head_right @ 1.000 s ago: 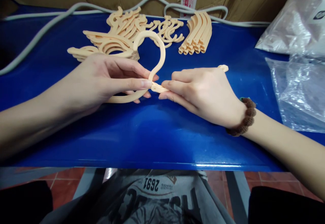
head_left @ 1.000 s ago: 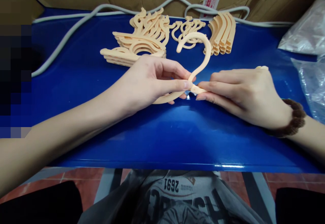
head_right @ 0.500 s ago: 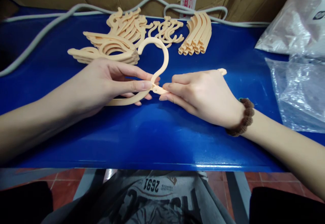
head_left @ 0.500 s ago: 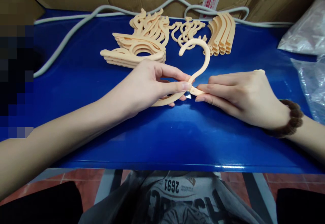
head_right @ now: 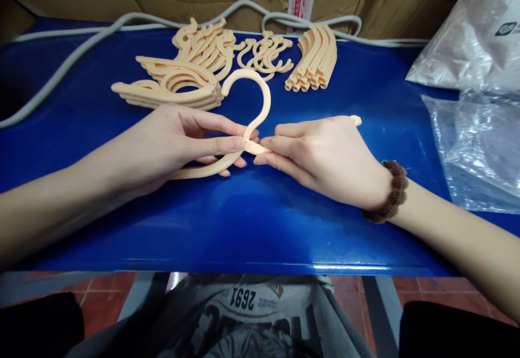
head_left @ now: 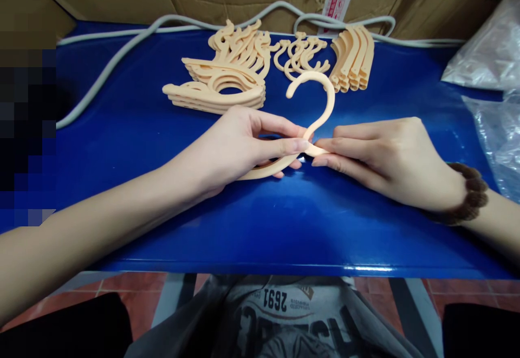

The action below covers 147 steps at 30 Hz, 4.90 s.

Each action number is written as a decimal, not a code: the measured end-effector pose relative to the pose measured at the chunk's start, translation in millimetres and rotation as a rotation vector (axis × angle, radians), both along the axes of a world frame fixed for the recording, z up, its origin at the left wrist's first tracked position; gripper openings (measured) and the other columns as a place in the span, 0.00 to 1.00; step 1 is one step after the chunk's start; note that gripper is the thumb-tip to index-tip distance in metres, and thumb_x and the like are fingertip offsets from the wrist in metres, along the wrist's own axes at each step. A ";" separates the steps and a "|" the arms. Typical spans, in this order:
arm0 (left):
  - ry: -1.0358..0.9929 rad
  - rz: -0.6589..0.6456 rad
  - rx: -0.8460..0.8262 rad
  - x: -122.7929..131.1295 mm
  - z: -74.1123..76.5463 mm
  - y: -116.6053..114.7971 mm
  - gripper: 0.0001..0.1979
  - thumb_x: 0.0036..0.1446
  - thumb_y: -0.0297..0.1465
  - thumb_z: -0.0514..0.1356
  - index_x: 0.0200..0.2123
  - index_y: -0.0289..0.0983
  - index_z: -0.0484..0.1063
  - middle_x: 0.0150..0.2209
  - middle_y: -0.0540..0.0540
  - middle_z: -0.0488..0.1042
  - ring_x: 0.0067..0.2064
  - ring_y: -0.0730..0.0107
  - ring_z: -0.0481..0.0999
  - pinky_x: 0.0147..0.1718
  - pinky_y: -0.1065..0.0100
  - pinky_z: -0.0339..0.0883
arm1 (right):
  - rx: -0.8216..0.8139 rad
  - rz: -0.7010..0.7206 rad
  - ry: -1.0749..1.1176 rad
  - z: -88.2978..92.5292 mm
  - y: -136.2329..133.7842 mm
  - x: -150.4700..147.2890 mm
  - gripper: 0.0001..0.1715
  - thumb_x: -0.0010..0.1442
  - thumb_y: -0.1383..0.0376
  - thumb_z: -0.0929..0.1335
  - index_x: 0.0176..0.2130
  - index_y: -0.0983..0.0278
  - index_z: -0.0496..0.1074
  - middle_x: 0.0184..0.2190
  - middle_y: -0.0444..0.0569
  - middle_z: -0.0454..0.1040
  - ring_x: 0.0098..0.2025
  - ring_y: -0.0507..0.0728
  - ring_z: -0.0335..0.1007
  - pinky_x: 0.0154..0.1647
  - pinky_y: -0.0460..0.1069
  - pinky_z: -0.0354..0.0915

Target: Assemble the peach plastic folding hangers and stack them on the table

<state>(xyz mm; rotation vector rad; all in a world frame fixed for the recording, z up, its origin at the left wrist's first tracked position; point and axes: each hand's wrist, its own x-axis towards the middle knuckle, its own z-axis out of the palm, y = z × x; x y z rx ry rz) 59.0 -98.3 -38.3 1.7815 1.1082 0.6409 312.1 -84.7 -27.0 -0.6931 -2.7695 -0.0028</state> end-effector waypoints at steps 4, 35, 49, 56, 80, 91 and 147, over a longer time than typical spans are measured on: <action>-0.006 0.025 0.005 5.1 2.2 -4.5 0.08 0.71 0.31 0.62 0.45 0.37 0.82 0.34 0.50 0.85 0.31 0.72 0.84 0.28 0.74 0.75 | -0.014 0.016 0.005 -0.5 -0.1 -1.3 0.23 0.80 0.57 0.62 0.47 0.66 0.82 0.36 0.48 0.83 0.32 0.53 0.77 0.31 0.49 0.59; 0.593 0.026 0.800 -0.2 4.8 -18.3 0.14 0.74 0.41 0.54 0.40 0.41 0.74 0.21 0.52 0.69 0.23 0.68 0.68 0.24 0.65 0.49 | 0.381 -0.154 0.041 9.6 3.9 6.7 0.28 0.73 0.47 0.68 0.57 0.66 0.77 0.50 0.61 0.79 0.51 0.68 0.74 0.47 0.61 0.62; 0.615 0.009 0.799 -0.4 2.9 -16.8 0.16 0.76 0.42 0.53 0.39 0.41 0.73 0.22 0.52 0.70 0.23 0.68 0.68 0.24 0.65 0.49 | 0.281 -0.139 0.041 2.7 6.0 4.9 0.24 0.79 0.51 0.63 0.58 0.63 0.76 0.42 0.50 0.83 0.43 0.60 0.78 0.46 0.57 0.61; 0.603 -0.019 0.804 -1.2 2.3 -16.6 0.17 0.77 0.42 0.52 0.40 0.40 0.74 0.23 0.51 0.70 0.23 0.69 0.68 0.24 0.66 0.50 | 0.242 -0.169 0.012 2.2 5.4 2.9 0.29 0.79 0.47 0.60 0.60 0.62 0.76 0.39 0.50 0.82 0.43 0.60 0.77 0.48 0.58 0.62; 0.552 -0.245 1.024 0.2 -2.9 -17.3 0.16 0.79 0.38 0.53 0.46 0.39 0.79 0.36 0.51 0.84 0.35 0.69 0.83 0.25 0.62 0.60 | 0.192 -0.156 0.052 3.0 9.0 4.2 0.37 0.80 0.45 0.52 0.47 0.63 0.78 0.40 0.54 0.77 0.41 0.62 0.71 0.44 0.59 0.59; 0.569 -0.216 1.078 -0.9 -5.2 -10.9 0.11 0.77 0.33 0.57 0.46 0.38 0.80 0.43 0.46 0.82 0.44 0.62 0.79 0.31 0.64 0.65 | 0.126 -0.242 -0.017 -0.7 18.2 5.0 0.10 0.73 0.64 0.64 0.43 0.64 0.75 0.43 0.58 0.77 0.46 0.65 0.70 0.44 0.57 0.64; 0.425 0.168 0.939 -2.6 25.9 16.2 0.08 0.75 0.31 0.59 0.48 0.38 0.79 0.49 0.46 0.83 0.54 0.60 0.79 0.56 0.57 0.73 | 0.230 0.073 -0.100 -8.8 8.3 -2.9 0.16 0.78 0.62 0.62 0.47 0.66 0.78 0.44 0.56 0.79 0.42 0.60 0.74 0.44 0.54 0.66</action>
